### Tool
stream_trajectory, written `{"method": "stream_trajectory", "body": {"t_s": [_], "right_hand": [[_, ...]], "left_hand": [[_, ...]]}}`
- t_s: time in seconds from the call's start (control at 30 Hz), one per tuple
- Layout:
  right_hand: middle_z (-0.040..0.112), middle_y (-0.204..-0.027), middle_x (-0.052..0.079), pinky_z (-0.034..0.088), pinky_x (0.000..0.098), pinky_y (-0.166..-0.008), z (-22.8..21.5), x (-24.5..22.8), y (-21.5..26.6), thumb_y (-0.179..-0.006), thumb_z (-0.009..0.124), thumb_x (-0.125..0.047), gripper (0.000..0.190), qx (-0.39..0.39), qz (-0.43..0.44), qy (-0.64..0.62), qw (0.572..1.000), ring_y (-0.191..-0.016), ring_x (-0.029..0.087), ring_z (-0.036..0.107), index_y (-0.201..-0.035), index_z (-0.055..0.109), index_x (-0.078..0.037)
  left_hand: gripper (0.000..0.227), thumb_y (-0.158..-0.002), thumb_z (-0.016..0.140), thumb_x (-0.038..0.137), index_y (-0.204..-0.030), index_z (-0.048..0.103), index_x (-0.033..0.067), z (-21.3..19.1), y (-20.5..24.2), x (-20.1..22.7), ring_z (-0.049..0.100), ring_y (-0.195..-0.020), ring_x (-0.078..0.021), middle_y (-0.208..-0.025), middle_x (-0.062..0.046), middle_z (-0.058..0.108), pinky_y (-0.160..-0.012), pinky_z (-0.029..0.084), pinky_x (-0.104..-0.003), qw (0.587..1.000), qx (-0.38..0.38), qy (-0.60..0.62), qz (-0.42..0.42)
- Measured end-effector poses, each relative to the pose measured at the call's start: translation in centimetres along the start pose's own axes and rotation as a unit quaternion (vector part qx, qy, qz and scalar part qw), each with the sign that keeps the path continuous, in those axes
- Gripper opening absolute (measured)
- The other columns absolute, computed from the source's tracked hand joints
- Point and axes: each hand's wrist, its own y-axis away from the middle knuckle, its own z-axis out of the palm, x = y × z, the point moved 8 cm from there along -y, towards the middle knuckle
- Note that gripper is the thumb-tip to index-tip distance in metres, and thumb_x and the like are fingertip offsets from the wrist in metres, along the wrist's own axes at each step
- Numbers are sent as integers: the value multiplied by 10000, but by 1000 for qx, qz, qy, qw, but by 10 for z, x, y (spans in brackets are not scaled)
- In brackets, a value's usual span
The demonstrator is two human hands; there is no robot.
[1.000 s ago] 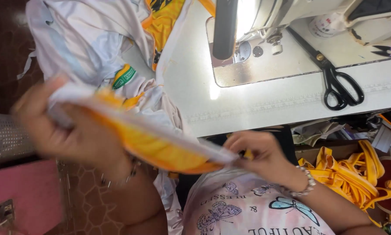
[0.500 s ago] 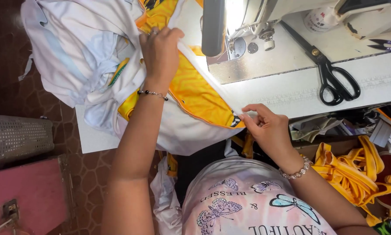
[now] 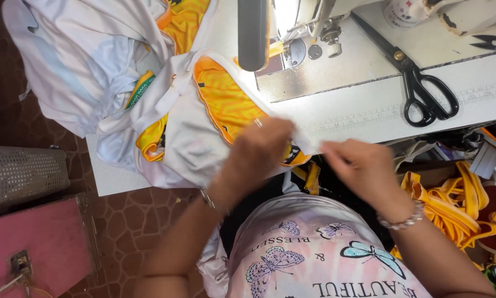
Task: Trimming excess fabric from garment pieces using scissors at a sewing workstation
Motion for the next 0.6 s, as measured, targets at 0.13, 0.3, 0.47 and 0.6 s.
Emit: {"method": "stream_trajectory", "body": {"t_s": [0.13,0.3,0.47,0.6], "right_hand": [[719,-1032,125,512,378,-766,-59,69,11,-1080,755,-53,86,81,17,161,984,-944,264,601,-1131,808,-8],[655,-1316,259,485,489,-1032,-76,135,5,-1059,646,-160,509,-32,139,279,950,-1287,378,545,-1473,668,134],[734,-1028,102,543,425,-796,-75,127,-1,-927,596,-411,530,-252,302,267,879,-969,257,653,-1357,684,-114],[796,-921,102,593,317,-710,-86,115,52,-955,669,-125,422,-272,447,66,850,-778,220,723,-1375,690,-156]], "left_hand": [[251,-941,777,211,-1144,717,76,8,24,54,686,-1160,-297,-1217,-81,735,-903,539,-426,999,-28,45,10],[124,-894,794,22,-1003,739,46,2,22,54,714,-1077,-303,-1089,-109,779,-965,538,-421,996,47,66,-37],[104,-973,675,160,-1023,700,72,1,23,26,718,-922,-192,-991,-65,752,-805,574,-318,962,62,180,-198],[156,-912,762,21,-1054,736,80,3,20,43,732,-1011,-294,-1044,-62,783,-842,600,-382,987,53,129,-80]]}}
